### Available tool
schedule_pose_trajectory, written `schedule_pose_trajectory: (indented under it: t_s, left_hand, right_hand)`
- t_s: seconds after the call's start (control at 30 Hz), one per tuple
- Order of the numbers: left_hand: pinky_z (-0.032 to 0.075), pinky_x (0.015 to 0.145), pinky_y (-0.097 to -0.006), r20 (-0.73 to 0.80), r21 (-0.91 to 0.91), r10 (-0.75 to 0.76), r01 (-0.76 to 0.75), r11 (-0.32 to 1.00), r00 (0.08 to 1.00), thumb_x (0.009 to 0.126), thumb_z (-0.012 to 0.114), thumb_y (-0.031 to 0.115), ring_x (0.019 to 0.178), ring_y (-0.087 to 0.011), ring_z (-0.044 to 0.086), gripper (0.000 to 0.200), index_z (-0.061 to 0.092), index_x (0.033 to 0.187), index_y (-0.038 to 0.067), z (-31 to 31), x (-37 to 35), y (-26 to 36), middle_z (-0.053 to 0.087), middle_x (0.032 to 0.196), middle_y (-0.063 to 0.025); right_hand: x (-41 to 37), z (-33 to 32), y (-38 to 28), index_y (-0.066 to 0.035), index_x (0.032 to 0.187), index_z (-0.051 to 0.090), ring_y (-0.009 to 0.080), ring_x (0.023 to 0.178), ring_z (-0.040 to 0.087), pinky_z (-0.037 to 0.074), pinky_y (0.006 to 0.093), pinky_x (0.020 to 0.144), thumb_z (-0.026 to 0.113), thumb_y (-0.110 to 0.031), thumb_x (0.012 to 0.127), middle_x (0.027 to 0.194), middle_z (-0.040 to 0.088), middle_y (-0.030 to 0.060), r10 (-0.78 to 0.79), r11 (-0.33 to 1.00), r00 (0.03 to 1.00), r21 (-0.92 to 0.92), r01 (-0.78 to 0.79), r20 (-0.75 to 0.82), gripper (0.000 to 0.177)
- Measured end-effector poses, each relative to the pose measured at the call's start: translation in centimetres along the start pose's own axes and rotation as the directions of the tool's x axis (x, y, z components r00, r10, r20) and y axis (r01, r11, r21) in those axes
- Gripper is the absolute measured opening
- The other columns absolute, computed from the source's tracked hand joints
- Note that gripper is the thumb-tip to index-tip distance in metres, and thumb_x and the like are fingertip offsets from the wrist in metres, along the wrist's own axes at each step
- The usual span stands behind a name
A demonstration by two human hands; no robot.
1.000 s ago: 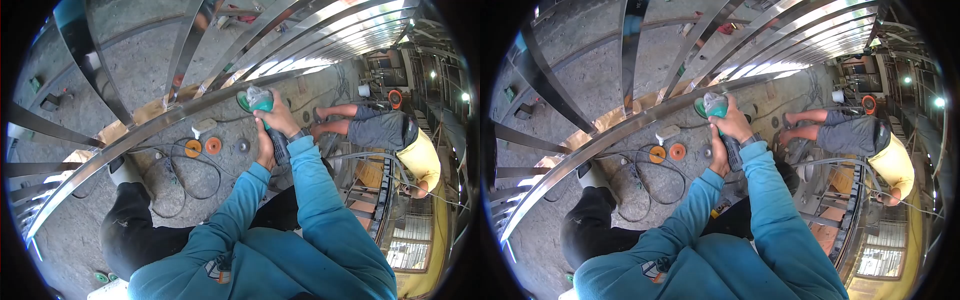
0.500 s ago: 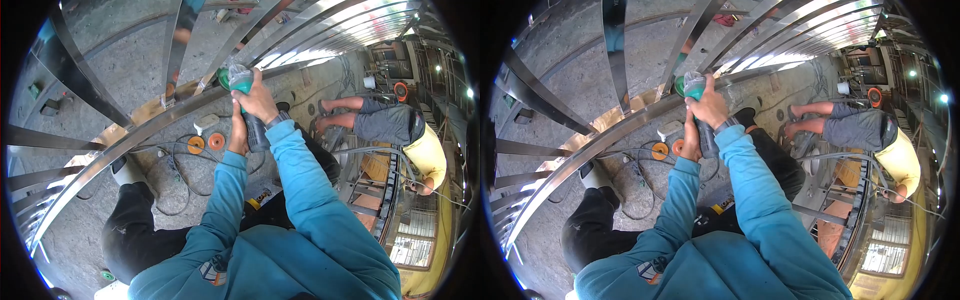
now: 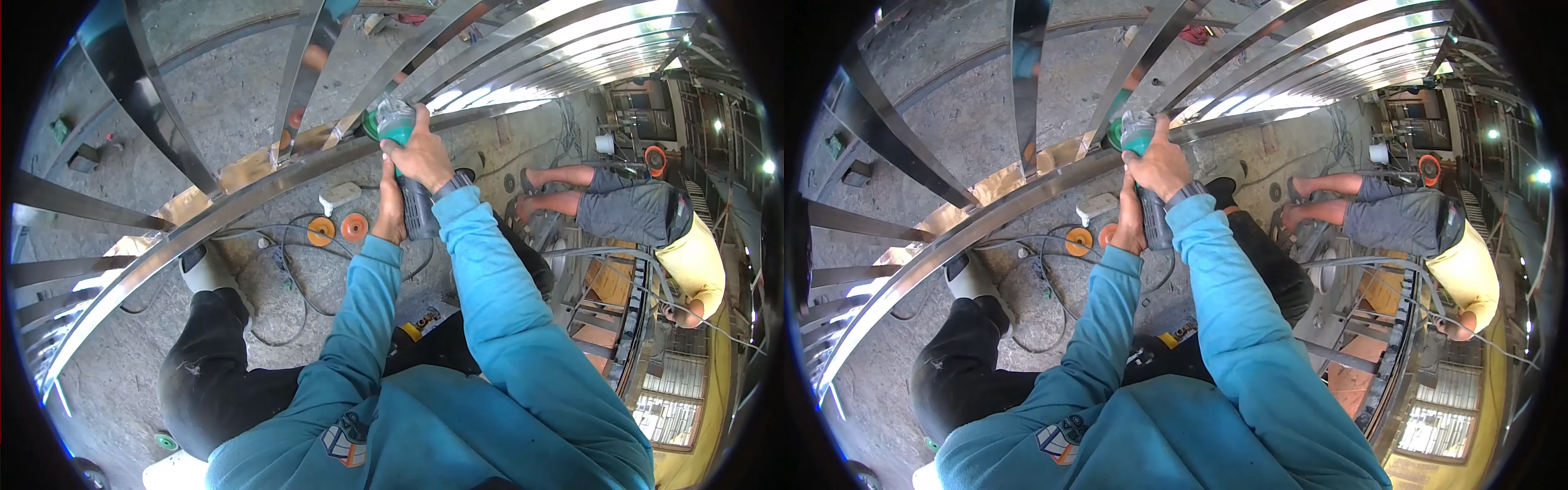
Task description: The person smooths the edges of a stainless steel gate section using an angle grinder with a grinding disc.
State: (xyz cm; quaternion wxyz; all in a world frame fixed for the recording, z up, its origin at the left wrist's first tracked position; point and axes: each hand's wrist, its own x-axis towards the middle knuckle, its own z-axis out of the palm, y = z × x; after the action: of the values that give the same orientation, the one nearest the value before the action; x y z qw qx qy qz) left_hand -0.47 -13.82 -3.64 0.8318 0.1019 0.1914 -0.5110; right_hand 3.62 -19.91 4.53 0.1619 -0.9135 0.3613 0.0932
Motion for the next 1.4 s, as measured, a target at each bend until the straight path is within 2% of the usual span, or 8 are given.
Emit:
schedule_pose_trajectory:
  t_s: [0.3,0.4,0.63,0.77,0.83,1.0,1.23,1.4]
  left_hand:
    - [0.062,0.082,-0.0353,0.005,-0.001,0.021,-0.021,1.0,1.0,0.099,0.03,0.071,0.096,-0.024,0.072,0.08,0.05,0.135,0.002,0.0,0.0,-1.9,0.069,0.115,-0.0146]
    - [0.058,0.093,-0.0384,0.006,-0.053,-0.01,0.01,0.999,1.0,0.099,0.03,0.071,0.106,-0.0264,0.069,0.083,0.044,0.142,0.002,1.2,-0.3,-4.8,0.066,0.123,-0.0172]
    - [0.057,0.095,-0.0384,-0.019,-0.148,-0.011,0.008,0.989,1.0,0.099,0.026,0.073,0.112,-0.0266,0.067,0.086,0.041,0.145,0.002,3.0,-1.2,-8.2,0.061,0.131,-0.0173]
    - [0.057,0.093,-0.0371,-0.053,-0.109,0.073,-0.079,0.991,0.996,0.101,0.027,0.07,0.111,-0.0253,0.067,0.083,0.041,0.145,0.001,1.3,0.3,-6.1,0.06,0.132,-0.0166]
    - [0.052,0.099,-0.0355,-0.032,0.049,0.108,-0.107,0.993,0.994,0.1,0.026,0.072,0.125,-0.0257,0.057,0.089,0.032,0.153,0.0,-0.8,2.1,-5.2,0.051,0.143,-0.0172]
    - [0.056,0.089,-0.0323,0.038,0.025,0.041,-0.042,0.999,0.998,0.101,0.029,0.07,0.106,-0.0209,0.068,0.083,0.042,0.146,0.001,-1.5,1.4,-1.5,0.063,0.129,-0.015]
    - [0.058,0.087,-0.0335,0.041,0.053,0.03,-0.032,0.998,0.999,0.099,0.032,0.072,0.105,-0.0226,0.069,0.085,0.041,0.146,0.001,-1.1,0.2,-0.6,0.063,0.13,-0.0153]
    - [0.06,0.081,-0.0333,0.035,0.077,-0.001,-0.002,0.997,0.999,0.099,0.033,0.072,0.097,-0.0215,0.071,0.082,0.049,0.14,0.002,-0.8,0.2,-0.1,0.067,0.119,-0.0142]
  right_hand:
    - [-0.5,-0.4,0.7,-0.008,0.152,0.016,0.0543,0.109,0.062,0.049,0.0515,0.097,0.076,-0.035,0.082,0.114,0.063,0.038,-0.017,0.998,1.0,-0.062,0.016,-0.009,0.096]
    - [-1.6,-2.1,2.0,-0.011,0.15,0.019,0.0529,0.106,0.064,0.051,0.0514,0.095,0.077,-0.036,0.081,0.111,0.065,0.0364,0.028,0.99,0.999,-0.141,-0.025,0.026,0.094]
    - [-2.5,-3.2,6.1,-0.011,0.151,0.023,0.0531,0.109,0.062,0.05,0.0503,0.096,0.078,-0.036,0.079,0.117,0.064,0.0359,-0.085,0.991,0.996,-0.096,0.089,0.039,0.094]
    - [-1.7,-2.2,3.7,-0.008,0.149,0.028,0.0473,0.118,0.061,0.048,0.0471,0.1,0.079,-0.036,0.08,0.126,0.061,0.0318,-0.119,0.993,0.992,0.013,0.119,0.041,0.091]
    - [-1.0,-1.3,2.6,-0.006,0.15,0.028,0.0481,0.117,0.061,0.048,0.0467,0.1,0.079,-0.037,0.08,0.125,0.061,0.0334,-0.148,0.988,0.988,0.039,0.149,-0.037,0.092]
    - [-0.1,0.8,1.2,-0.005,0.15,0.022,0.0507,0.11,0.063,0.05,0.0482,0.096,0.077,-0.035,0.082,0.118,0.062,0.037,-0.09,0.994,0.992,0.05,0.095,-0.086,0.092]
    - [-1.8,0.6,-0.2,-0.006,0.148,0.025,0.0493,0.103,0.066,0.051,0.0491,0.091,0.077,-0.029,0.082,0.107,0.067,0.0343,-0.107,0.993,0.978,0.036,0.115,-0.179,0.087]
    - [-1.5,0.7,0.1,-0.006,0.148,0.025,0.0482,0.1,0.067,0.052,0.0491,0.089,0.077,-0.03,0.082,0.106,0.067,0.0325,-0.081,0.991,0.976,0.087,0.101,-0.2,0.087]
